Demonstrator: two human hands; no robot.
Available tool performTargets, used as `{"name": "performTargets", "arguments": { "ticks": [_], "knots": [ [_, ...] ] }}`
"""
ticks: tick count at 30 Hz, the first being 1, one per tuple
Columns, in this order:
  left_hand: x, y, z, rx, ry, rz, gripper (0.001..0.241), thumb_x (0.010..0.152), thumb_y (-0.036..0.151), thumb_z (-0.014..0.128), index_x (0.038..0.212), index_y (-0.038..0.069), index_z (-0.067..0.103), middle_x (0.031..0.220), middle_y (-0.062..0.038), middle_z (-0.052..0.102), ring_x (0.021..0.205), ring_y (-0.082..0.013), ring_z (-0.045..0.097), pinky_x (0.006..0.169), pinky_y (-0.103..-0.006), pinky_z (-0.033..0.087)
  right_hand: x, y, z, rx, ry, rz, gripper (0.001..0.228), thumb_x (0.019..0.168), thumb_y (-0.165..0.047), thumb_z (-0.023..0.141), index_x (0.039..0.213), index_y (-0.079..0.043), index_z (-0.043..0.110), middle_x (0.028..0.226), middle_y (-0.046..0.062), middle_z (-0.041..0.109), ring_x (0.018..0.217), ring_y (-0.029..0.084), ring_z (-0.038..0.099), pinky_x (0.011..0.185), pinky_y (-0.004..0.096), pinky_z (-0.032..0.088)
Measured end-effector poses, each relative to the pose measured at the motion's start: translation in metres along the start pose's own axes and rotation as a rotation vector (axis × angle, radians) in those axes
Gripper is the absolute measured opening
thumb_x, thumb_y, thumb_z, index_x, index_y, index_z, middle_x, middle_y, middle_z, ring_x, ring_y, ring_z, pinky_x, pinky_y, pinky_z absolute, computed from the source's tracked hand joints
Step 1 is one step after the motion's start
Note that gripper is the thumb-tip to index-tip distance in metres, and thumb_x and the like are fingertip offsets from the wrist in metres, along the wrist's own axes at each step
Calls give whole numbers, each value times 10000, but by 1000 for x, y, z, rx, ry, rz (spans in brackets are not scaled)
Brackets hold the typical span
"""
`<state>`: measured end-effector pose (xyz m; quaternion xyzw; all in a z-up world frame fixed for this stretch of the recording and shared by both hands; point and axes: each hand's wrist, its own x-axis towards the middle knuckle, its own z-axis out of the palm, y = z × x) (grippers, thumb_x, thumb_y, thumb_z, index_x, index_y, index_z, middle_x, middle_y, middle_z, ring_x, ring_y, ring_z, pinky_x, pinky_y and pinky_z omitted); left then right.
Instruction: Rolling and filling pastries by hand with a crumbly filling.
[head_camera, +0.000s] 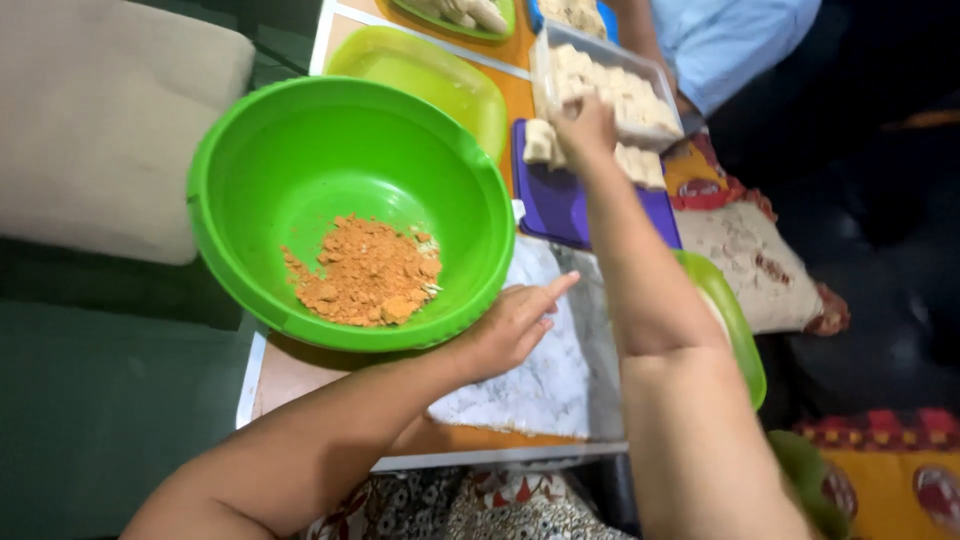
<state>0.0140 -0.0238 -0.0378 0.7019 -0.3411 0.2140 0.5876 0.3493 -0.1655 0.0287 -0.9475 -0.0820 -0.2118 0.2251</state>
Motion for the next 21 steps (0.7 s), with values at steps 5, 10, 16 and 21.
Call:
{"name": "performTargets", "arguments": {
  "ticks": [5,10,16,21],
  "knots": [
    [6,22,-20,43,-88,-45,674,925,-26,629,1558,83,423,1072,-172,689,981,-349,652,880,-449,527,-33,-13,-103,552,-123,-173,262,918,-151,802,1122,-38,684,967,14,707,849,101,659,761,264,558],
    [9,33,-25,57,-150,-48,601,960,-12,630,1532,60,462,1092,-165,696,1009,-308,685,905,-415,556,-151,-49,-258,451,-148,-265,176,1065,-121,758,1184,-11,689,1055,2,696,957,83,661,850,254,544],
    [18,54,-33,165,-177,48,582,926,-10,656,1481,22,482,1059,-167,706,968,-334,685,862,-424,541,-233,8,-312,455,-234,-37,221,1024,-136,712,1217,-31,691,1100,17,695,996,93,665,862,258,553],
    [22,66,-29,288,-254,83,579,916,13,696,1462,21,505,1048,-181,681,918,-352,664,827,-433,547,-267,88,-287,268,-228,272,202,938,-171,728,1119,-84,752,995,29,755,853,128,674,743,292,545]
  ]
}}
